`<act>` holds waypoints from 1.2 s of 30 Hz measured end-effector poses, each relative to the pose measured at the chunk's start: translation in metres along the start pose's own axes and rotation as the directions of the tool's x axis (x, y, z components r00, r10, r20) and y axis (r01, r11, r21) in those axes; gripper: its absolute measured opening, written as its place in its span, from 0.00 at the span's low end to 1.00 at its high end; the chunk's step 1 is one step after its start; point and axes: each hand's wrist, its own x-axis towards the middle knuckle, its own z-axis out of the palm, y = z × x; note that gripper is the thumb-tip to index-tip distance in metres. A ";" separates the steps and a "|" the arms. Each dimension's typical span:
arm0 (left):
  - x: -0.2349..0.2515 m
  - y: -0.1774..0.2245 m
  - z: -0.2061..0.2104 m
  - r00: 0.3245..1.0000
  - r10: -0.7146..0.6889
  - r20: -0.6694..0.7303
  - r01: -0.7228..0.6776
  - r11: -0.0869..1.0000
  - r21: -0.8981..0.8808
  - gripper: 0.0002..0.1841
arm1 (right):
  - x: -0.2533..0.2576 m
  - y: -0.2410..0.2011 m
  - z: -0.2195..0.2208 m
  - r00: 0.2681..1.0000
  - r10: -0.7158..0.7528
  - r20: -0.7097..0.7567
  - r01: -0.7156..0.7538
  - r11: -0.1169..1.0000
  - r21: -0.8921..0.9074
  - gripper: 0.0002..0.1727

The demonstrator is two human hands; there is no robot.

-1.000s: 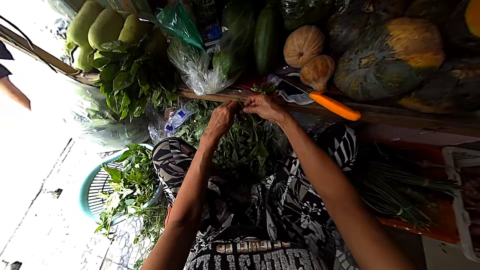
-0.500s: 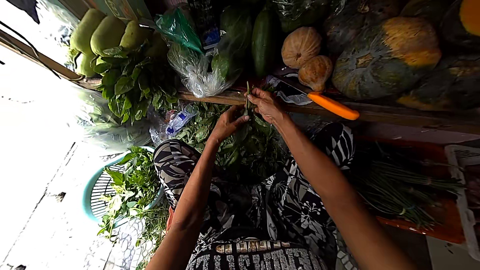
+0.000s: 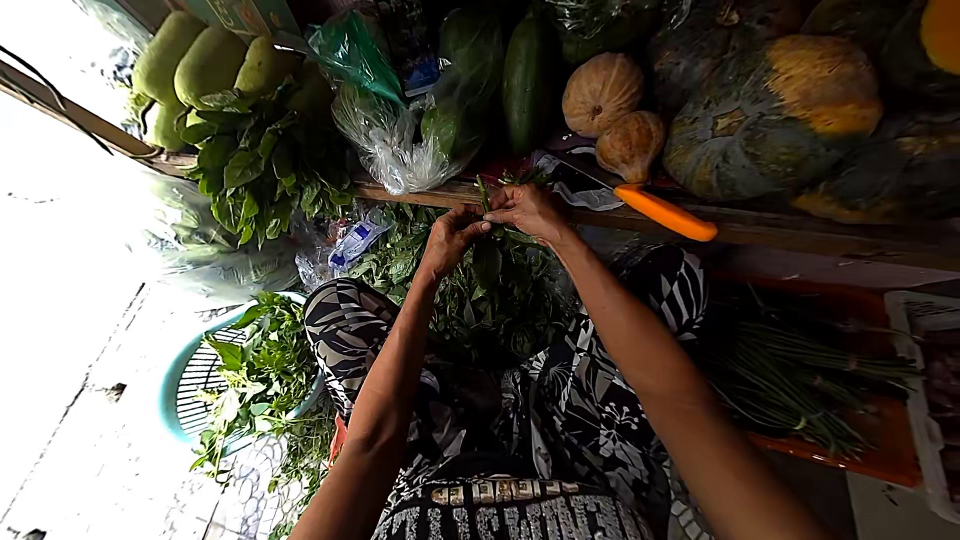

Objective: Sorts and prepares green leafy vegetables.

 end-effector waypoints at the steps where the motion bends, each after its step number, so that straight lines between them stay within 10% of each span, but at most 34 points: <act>1: 0.002 -0.001 -0.004 1.000 0.013 0.013 -0.014 1.000 0.020 0.09 | -0.001 -0.001 -0.002 1.000 0.011 0.017 -0.011 1.000 -0.011 0.12; 9: 0.005 0.009 -0.014 0.979 0.175 0.101 -0.199 0.919 0.340 0.27 | -0.002 -0.002 -0.005 0.999 0.038 0.035 -0.039 0.999 0.038 0.09; 16: 0.015 0.010 -0.033 0.807 0.571 0.152 -0.354 0.262 0.898 0.13 | -0.011 -0.016 -0.004 0.978 0.063 0.198 -0.039 0.991 -0.124 0.08; 20: 0.004 0.010 -0.026 0.986 0.155 0.058 -0.140 0.589 0.796 0.22 | -0.010 -0.006 -0.001 0.998 0.066 0.000 -0.066 0.996 0.063 0.09; 24: -0.028 -0.007 0.003 0.995 -0.038 0.096 0.022 0.986 0.165 0.23 | -0.005 -0.006 0.001 0.993 0.090 -0.072 -0.072 0.973 0.221 0.09; 30: -0.052 -0.017 0.009 0.990 -0.139 0.032 0.139 0.990 0.003 0.20 | -0.014 -0.015 -0.001 0.981 -0.182 0.068 0.194 0.915 -0.353 0.11; 36: -0.055 -0.014 0.010 0.990 -0.138 0.031 0.141 0.985 -0.104 0.20 | -0.008 -0.012 -0.021 0.915 -0.331 -0.233 0.184 0.853 -0.489 0.12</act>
